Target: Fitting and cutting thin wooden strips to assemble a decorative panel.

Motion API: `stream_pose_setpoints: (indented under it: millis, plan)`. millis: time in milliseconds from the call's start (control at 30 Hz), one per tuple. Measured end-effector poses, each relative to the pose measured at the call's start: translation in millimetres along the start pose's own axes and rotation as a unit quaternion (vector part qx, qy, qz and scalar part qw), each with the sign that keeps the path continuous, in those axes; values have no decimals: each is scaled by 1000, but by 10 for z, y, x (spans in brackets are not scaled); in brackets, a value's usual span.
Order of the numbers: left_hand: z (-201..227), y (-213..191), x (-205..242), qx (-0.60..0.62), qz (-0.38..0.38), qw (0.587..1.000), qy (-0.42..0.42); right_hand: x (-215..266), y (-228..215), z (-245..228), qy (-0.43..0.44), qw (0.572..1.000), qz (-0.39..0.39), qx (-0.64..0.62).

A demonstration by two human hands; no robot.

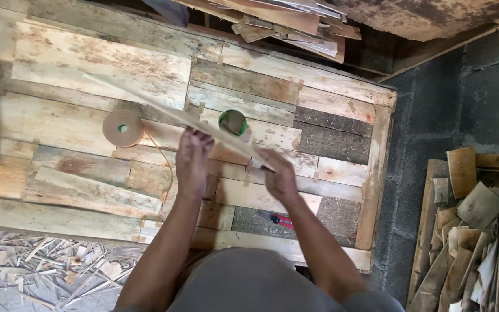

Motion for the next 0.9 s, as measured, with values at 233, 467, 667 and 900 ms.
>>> stream_pose_setpoints:
  millis: [233,467,667,900]
  plan:
    - [20,-231,-66,72,72,995,-6,560,368,-64,354,880,-102,-299]
    - [-187,-509,17,1,75,997,-22,933,437,-204,440,786,-112,-420]
    - [-264,-598,86,52,28,997,-54,1202,467,-198,467,711,-124,-511]
    - [-154,-484,325,190,-83,966,-152,1399,540,-242,455,610,-130,-635]
Point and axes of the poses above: each hand's wrist, its own x-axis away from the middle knuckle, its own y-axis out of the palm, z = x × y, the point moved 4 cm from there along -x, towards the middle knuckle, and after that the axes turned 3 degrees about z, right-handed, at the moved point
